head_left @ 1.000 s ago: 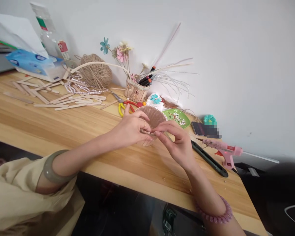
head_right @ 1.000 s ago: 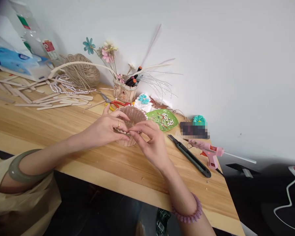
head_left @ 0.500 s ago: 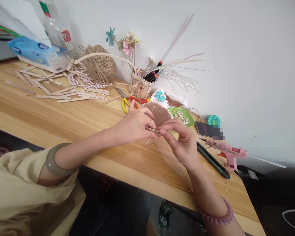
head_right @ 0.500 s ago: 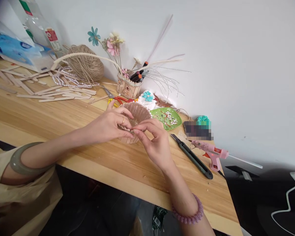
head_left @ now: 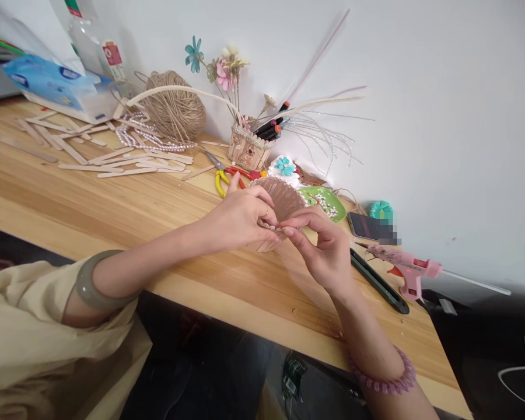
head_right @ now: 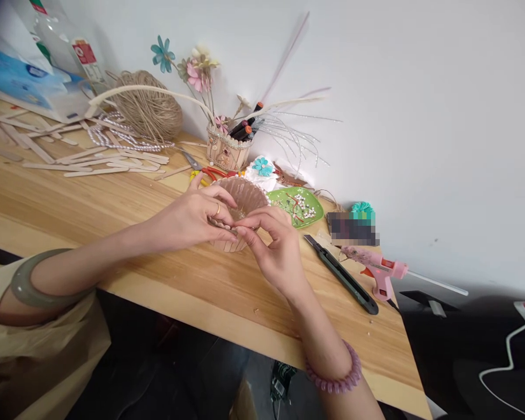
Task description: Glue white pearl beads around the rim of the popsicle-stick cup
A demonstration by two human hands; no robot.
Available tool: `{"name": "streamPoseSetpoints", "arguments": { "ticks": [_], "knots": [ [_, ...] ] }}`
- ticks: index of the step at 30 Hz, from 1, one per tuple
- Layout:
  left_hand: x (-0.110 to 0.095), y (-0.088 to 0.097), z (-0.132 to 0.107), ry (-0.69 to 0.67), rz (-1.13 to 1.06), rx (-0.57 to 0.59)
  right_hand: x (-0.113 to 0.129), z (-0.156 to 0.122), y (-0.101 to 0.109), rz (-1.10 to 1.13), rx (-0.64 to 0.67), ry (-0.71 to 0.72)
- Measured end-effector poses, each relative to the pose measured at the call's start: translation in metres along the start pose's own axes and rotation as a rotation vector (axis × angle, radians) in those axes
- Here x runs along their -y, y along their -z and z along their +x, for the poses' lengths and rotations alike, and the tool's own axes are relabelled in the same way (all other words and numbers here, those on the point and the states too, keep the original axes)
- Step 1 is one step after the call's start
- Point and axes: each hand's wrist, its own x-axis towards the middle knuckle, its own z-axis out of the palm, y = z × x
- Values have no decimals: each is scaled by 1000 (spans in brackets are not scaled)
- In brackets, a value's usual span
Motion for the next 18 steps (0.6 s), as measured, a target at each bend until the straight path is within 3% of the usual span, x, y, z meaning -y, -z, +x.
{"name": "streamPoseSetpoints", "arguments": {
  "ticks": [14, 18],
  "knots": [
    [-1, 3, 0, 0, 27, 35, 2, 0, 4, 72, 12, -49],
    [-3, 3, -1, 25, 44, 27, 0, 0, 12, 138, -115, -43]
  ]
}}
